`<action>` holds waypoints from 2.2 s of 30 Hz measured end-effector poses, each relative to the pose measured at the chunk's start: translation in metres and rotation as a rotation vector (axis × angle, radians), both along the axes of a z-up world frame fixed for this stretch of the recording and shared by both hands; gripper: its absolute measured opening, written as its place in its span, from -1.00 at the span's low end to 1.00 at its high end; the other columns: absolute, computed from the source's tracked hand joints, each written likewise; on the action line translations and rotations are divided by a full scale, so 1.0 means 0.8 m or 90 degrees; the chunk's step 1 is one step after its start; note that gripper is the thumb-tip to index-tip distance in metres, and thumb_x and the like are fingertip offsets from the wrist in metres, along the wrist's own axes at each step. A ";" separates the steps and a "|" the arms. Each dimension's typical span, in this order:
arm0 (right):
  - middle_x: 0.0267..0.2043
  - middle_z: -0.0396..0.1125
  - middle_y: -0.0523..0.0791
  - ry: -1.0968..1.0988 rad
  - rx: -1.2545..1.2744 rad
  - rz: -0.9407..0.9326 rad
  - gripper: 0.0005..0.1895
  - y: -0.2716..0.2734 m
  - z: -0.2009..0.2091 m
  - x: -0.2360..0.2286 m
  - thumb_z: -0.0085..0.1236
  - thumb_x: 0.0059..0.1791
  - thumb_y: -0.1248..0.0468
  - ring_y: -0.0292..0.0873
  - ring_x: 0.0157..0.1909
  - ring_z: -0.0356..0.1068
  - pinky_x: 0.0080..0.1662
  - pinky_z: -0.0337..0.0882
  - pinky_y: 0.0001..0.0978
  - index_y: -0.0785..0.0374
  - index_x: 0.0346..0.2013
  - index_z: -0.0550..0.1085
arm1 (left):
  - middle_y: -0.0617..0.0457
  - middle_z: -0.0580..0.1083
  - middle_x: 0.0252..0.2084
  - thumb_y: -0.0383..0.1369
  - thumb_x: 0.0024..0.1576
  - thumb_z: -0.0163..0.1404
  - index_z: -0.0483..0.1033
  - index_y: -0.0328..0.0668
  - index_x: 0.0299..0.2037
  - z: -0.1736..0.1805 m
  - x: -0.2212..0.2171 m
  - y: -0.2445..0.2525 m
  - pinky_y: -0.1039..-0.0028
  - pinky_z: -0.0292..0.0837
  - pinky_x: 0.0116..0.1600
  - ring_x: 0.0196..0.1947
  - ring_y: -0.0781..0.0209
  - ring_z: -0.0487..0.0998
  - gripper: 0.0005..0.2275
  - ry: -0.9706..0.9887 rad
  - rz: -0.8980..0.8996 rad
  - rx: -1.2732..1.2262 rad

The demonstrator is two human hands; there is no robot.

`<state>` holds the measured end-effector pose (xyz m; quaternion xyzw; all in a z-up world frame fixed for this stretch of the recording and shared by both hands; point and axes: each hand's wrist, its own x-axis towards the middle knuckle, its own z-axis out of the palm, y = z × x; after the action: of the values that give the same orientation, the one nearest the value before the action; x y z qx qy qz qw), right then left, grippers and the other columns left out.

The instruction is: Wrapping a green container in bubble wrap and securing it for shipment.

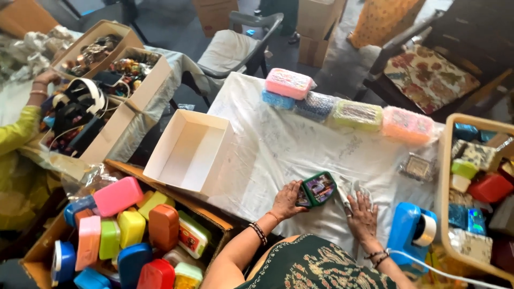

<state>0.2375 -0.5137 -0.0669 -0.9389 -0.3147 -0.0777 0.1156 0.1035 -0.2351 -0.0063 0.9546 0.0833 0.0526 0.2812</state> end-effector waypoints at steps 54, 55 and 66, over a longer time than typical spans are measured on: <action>0.05 0.48 -0.03 0.622 -0.115 -0.617 -0.66 -0.260 -0.030 -0.292 0.02 -0.01 0.07 0.10 0.10 0.47 0.05 0.48 0.00 -0.01 0.01 0.57 | 0.10 0.49 -0.53 -0.39 0.21 0.09 0.60 -0.33 -0.09 -0.076 -0.005 -0.031 0.49 0.36 -0.55 -0.66 0.37 0.43 -0.83 0.375 -0.256 -0.545; 0.05 0.48 -0.03 0.621 -0.118 -0.617 -0.66 -0.262 -0.023 -0.286 0.02 -0.01 0.07 0.10 0.10 0.47 0.05 0.48 0.00 -0.01 0.01 0.57 | 0.10 0.49 -0.53 -0.39 0.21 0.09 0.60 -0.33 -0.09 -0.087 0.000 -0.029 0.49 0.36 -0.55 -0.66 0.37 0.43 -0.83 0.374 -0.255 -0.548; 0.04 0.49 -0.06 0.389 0.026 -0.814 -0.60 -0.399 -0.060 -0.212 0.09 -0.01 -0.10 0.07 0.09 0.46 0.05 0.47 -0.03 -0.02 0.00 0.57 | 0.01 0.53 -0.55 -0.29 0.24 0.04 0.56 -0.27 -0.05 -0.079 0.023 -0.026 0.45 0.47 -0.51 -0.65 0.23 0.55 -0.78 0.553 -0.162 -0.579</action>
<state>0.0678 -0.8328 -0.1151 -0.9170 0.3466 0.1303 0.1482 0.1223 -0.2559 -0.0692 0.6763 0.0899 -0.4136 0.6029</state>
